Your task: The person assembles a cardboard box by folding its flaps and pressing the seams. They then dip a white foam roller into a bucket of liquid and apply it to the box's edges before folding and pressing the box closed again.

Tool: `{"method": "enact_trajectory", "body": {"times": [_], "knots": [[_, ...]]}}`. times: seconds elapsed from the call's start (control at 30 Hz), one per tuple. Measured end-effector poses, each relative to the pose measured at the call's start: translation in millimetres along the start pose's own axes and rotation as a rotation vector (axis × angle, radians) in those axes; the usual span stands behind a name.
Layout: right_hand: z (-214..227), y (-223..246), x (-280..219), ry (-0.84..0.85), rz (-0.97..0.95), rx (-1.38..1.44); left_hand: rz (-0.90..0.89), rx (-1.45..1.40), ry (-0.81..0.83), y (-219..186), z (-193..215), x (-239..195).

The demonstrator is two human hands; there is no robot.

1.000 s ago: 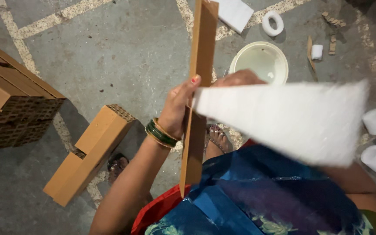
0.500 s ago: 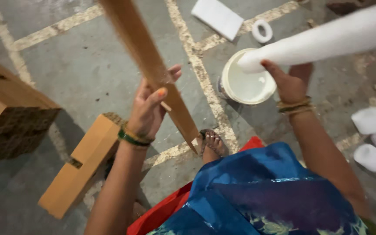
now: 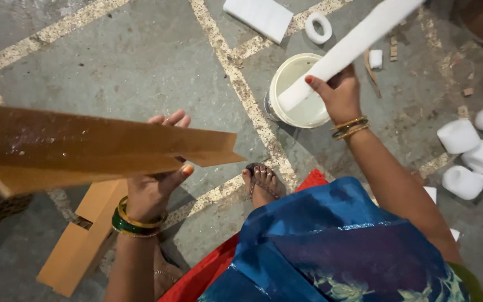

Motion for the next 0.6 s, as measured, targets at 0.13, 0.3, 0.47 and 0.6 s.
{"method": "enact_trajectory", "body": {"times": [0.13,0.3,0.47,0.6], "knots": [[-14.2,-0.3,-1.5,0.041,-0.499,0.178,-0.002,-0.11,-0.005,-3.3,0.8,-11.3],[-26.6,37.4,-29.0,0.142,-0.4,0.739,-0.039,-0.071,-0.101,1.1,-3.6,-21.4],[-50.6,97.9,-65.0,0.193,0.383,0.033,-0.124,-0.093,-0.193,13.6,-20.2,-20.6],[-76.9,123.4,-69.6,0.56,0.681,0.109,-0.066,-0.075,-0.123,19.4,-30.6,-23.9]]}}
Point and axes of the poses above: each hand's wrist, its own x-axis towards the middle knuckle, its own z-axis out of the back of the hand, y = z × x, the point moved 1 cm from there along x, towards the middle knuckle, and after that the axes turned 10 degrees about -z, right-handed, at the moved point
